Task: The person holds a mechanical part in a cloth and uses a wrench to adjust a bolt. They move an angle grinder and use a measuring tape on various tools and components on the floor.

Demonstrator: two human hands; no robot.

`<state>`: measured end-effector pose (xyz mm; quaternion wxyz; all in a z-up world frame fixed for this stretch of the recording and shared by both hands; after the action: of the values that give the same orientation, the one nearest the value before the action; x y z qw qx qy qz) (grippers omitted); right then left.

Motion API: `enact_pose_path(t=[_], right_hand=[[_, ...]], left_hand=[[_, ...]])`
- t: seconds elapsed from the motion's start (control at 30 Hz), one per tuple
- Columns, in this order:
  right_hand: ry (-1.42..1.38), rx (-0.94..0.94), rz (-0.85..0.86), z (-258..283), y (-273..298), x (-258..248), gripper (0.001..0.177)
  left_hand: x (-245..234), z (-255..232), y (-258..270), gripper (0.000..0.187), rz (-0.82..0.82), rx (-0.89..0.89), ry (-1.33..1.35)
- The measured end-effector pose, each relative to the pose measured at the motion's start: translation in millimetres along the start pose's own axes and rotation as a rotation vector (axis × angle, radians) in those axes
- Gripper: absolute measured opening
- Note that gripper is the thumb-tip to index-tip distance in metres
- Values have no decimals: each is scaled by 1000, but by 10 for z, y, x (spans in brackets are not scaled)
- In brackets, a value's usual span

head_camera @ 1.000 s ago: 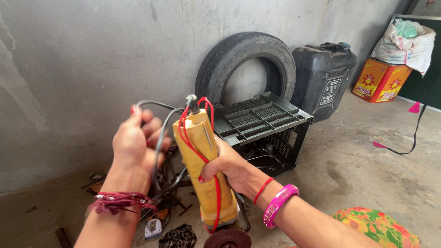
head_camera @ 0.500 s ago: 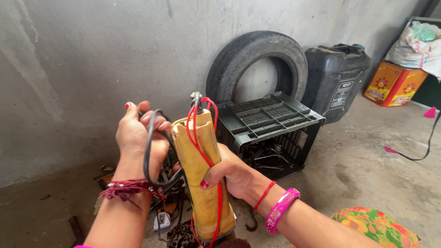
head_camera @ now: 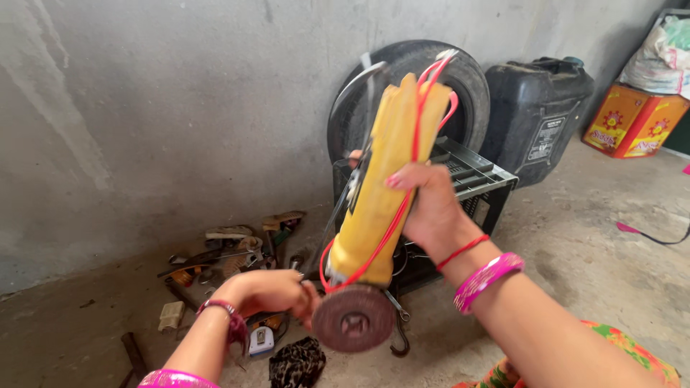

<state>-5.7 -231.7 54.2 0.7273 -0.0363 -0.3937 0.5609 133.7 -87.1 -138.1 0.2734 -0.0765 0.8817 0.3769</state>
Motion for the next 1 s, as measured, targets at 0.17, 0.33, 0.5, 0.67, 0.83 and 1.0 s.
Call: enact_pose_path(t=[0.17,0.33,0.5,0.67,0.83,1.0], right_hand=[[87,32,-144,211,-28,-207,52],[438,10,-421,160,86,-421,51],[553,28,-549,131,167,-682,55],[761,45,-507,-16,203,-819,69],[1427,166,-360,-127,318,-767,106],[1589,393,-66,-440,377,-533,107]], left_hand=[[-523,469,118,39,-533,-324,-131],[-828,158,721,31,-1086,-178,-86],[-926,-528,1478,35,-1319,-157,-252],[-759,-1038,1856,46,-1432,112,-444],[-581,-1256,1896,36,-1398,483,-436],[-360,-1464,1964,37,-1335,707,-554]])
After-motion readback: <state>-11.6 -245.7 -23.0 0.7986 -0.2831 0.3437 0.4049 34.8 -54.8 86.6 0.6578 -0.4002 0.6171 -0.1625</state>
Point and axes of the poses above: each hand's wrist, its own y-axis away from the middle knuckle, its own x-axis out of the palm, z = x × y, the point moved 8 cm from there along -y, towards the middle knuckle, and after that the axes turned 12 degrees about -x, right-handed, at the moved point
